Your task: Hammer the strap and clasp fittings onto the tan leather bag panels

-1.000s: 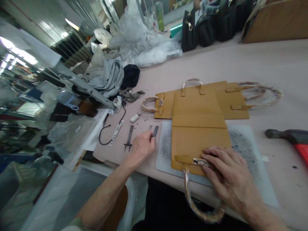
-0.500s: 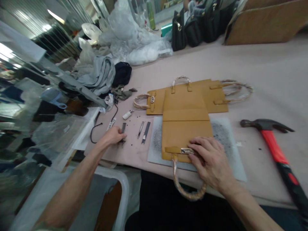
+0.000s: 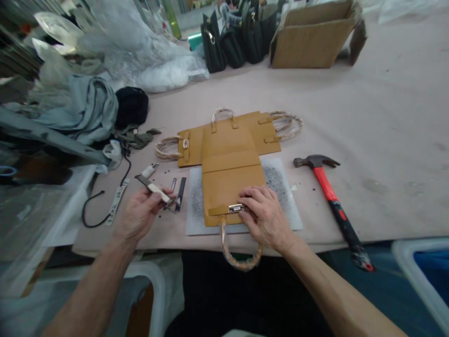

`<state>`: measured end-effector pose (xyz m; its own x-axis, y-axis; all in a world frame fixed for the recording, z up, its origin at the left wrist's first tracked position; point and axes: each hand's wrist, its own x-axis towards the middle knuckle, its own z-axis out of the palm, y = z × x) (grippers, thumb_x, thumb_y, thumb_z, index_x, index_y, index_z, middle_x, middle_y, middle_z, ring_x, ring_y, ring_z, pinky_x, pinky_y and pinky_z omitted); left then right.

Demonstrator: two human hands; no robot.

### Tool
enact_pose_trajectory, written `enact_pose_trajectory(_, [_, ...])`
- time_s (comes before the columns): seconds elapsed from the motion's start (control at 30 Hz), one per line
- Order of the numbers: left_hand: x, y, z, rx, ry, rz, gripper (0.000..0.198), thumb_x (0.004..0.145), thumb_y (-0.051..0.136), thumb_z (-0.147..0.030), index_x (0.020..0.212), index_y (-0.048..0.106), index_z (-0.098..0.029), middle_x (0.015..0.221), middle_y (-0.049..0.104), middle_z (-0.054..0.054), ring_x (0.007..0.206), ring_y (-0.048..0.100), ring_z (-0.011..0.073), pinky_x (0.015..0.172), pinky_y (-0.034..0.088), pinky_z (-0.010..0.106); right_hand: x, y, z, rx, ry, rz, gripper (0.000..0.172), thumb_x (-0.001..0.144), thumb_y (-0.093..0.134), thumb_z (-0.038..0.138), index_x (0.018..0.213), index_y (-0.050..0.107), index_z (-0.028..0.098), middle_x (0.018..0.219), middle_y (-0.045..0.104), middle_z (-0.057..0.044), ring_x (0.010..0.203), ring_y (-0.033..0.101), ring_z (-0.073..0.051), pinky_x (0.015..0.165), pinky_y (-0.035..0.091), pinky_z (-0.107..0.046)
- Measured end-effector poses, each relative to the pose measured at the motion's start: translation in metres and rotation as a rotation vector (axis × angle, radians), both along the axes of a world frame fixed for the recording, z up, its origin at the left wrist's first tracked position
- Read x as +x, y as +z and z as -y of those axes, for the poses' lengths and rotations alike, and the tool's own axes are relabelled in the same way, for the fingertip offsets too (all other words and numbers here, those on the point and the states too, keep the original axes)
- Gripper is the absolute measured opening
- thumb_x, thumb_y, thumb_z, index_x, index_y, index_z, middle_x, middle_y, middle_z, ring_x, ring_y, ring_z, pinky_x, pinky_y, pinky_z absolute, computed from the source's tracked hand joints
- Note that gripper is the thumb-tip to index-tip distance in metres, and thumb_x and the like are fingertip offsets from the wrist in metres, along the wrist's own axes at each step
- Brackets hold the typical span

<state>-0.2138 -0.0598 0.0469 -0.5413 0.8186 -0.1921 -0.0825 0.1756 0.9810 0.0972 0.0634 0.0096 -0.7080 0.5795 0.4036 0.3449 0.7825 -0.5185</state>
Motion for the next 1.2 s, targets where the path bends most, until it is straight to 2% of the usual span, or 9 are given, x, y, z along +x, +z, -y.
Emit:
enact_pose_trajectory(0.13, [0.048,-0.013,-0.015,0.168,-0.116,-0.155,0.039,0.086,0.075,-0.050,0.105,0.066,-0.016,0.101,0.074,0.009,0.092,0.075,0.0214,0.082,0.061,0.032,0.000,0.000,0.000,0.013,0.004,-0.005,0.017,0.096,0.060,0.026,0.111,0.068,0.023,0.119,0.069,-0.009,0.114,0.060,-0.028,0.102,0.042,-0.052])
enact_pose_trajectory(0.23, [0.063,-0.021,-0.016,0.242,-0.179,-0.238,0.028,0.094,0.068,-0.041,0.109,0.065,-0.018,0.104,0.073,0.008,0.095,0.074,0.0194,0.084,0.061,0.030,-0.001,0.000,-0.001,0.020,0.007,0.001,0.017,0.096,0.060,0.026,0.111,0.067,0.022,0.118,0.069,-0.010,0.114,0.060,-0.028,0.101,0.043,-0.051])
enact_pose_trajectory(0.33, [0.064,-0.026,-0.013,0.271,-0.206,-0.278,0.023,0.095,0.067,-0.032,0.114,0.065,-0.020,0.110,0.072,0.008,0.102,0.073,0.0193,0.091,0.060,0.031,-0.001,0.000,-0.001,0.019,0.005,-0.001,0.017,0.096,0.060,0.026,0.111,0.068,0.021,0.118,0.069,-0.010,0.114,0.060,-0.028,0.101,0.042,-0.051])
enact_pose_trajectory(0.43, [0.059,-0.031,-0.009,0.218,-0.270,-0.292,0.022,0.094,0.068,-0.029,0.115,0.067,-0.020,0.116,0.072,0.010,0.109,0.071,0.0216,0.095,0.060,0.033,-0.001,0.000,-0.001,0.010,-0.003,0.008,0.017,0.096,0.060,0.027,0.111,0.068,0.022,0.118,0.069,-0.010,0.114,0.060,-0.028,0.103,0.042,-0.051])
enact_pose_trajectory(0.57, [0.059,-0.034,-0.007,0.165,-0.297,-0.264,0.021,0.095,0.067,-0.027,0.113,0.069,-0.018,0.116,0.074,0.010,0.103,0.074,0.0215,0.093,0.062,0.034,-0.001,0.002,-0.001,0.009,-0.007,0.028,0.018,0.098,0.059,0.030,0.113,0.067,0.023,0.119,0.069,-0.010,0.115,0.059,-0.028,0.104,0.041,-0.051])
enact_pose_trajectory(0.7, [0.066,-0.033,-0.009,0.291,-0.216,-0.235,0.011,0.094,0.067,-0.023,0.104,0.067,-0.017,0.110,0.074,0.009,0.098,0.075,0.0206,0.086,0.063,0.032,-0.001,0.003,-0.001,-0.003,-0.008,0.031,0.019,0.098,0.059,0.030,0.112,0.068,0.022,0.119,0.069,-0.011,0.115,0.060,-0.028,0.104,0.041,-0.050])
enact_pose_trajectory(0.9, [0.071,-0.038,-0.011,0.339,-0.288,-0.342,0.009,0.097,0.061,-0.018,0.105,0.065,-0.018,0.110,0.072,0.008,0.102,0.073,0.0200,0.090,0.060,0.033,-0.001,0.002,-0.002,-0.015,-0.006,0.030,0.020,0.096,0.061,0.029,0.113,0.067,0.021,0.120,0.069,-0.010,0.115,0.060,-0.029,0.104,0.040,-0.051])
enact_pose_trajectory(1.03, [0.072,-0.045,-0.010,0.385,-0.284,-0.409,0.008,0.096,0.062,-0.015,0.104,0.064,-0.018,0.111,0.071,0.008,0.103,0.073,0.0204,0.093,0.059,0.035,-0.002,0.003,-0.002,0.006,0.000,0.026,0.020,0.096,0.062,0.030,0.113,0.066,0.019,0.119,0.068,-0.011,0.115,0.059,-0.029,0.103,0.040,-0.051])
enact_pose_trajectory(1.2, [0.073,-0.046,-0.009,0.415,-0.301,-0.440,0.011,0.094,0.063,-0.014,0.105,0.063,-0.018,0.111,0.071,0.009,0.104,0.073,0.0220,0.093,0.059,0.039,-0.002,0.003,-0.002,0.007,-0.002,0.019,0.019,0.096,0.062,0.028,0.113,0.065,0.020,0.118,0.068,-0.010,0.114,0.059,-0.029,0.103,0.040,-0.050])
